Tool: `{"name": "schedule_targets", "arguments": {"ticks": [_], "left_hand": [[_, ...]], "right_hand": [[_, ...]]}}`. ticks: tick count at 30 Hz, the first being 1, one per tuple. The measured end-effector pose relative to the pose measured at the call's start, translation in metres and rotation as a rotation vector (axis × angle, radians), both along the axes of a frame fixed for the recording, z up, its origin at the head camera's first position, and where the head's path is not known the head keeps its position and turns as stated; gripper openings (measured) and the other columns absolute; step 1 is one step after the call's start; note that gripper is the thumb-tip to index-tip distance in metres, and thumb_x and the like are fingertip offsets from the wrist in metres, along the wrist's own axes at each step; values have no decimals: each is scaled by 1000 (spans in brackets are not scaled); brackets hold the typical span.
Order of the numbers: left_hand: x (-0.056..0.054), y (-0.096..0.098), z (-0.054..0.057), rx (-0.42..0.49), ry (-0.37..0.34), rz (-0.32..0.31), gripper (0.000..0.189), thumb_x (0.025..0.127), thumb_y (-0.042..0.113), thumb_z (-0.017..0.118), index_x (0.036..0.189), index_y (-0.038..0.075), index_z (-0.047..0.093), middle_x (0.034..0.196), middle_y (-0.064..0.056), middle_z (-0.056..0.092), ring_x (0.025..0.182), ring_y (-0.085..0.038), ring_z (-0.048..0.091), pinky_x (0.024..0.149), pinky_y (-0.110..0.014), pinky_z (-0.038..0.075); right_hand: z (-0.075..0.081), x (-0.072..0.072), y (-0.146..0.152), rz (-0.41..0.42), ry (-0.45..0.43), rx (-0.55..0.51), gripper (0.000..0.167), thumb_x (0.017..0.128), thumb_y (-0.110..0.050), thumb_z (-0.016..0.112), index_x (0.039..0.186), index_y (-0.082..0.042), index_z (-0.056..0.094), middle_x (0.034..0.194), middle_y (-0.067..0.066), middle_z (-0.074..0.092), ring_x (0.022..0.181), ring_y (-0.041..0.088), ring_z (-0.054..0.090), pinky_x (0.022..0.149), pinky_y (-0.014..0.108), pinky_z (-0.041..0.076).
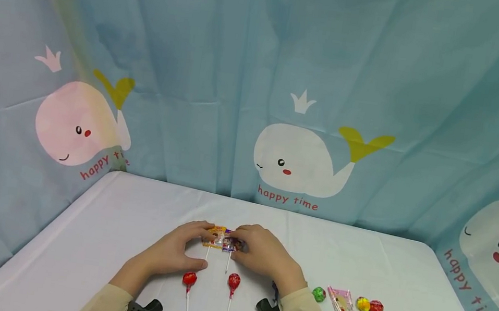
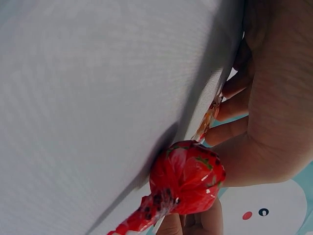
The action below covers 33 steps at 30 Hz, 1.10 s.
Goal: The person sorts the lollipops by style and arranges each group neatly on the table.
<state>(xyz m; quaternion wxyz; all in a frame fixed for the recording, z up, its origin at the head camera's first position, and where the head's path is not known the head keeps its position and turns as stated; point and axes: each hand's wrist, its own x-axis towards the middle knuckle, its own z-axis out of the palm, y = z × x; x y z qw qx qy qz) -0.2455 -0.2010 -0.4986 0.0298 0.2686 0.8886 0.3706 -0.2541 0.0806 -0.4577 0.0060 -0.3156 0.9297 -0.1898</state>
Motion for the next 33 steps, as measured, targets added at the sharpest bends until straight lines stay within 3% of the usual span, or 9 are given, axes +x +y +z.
{"name": "schedule_targets", "arguments": {"ticks": [33], "left_hand": [[0,1,0,-9,-9,16,52,85,43,91,132,30,73,163,1,54,156,-38,41,122,-73,32]], "right_hand": [[-2,2,0,-30,3,72,51,98,-33,81,146,-19,70,145,-4,68,137,18,62,117,44,50]]}}
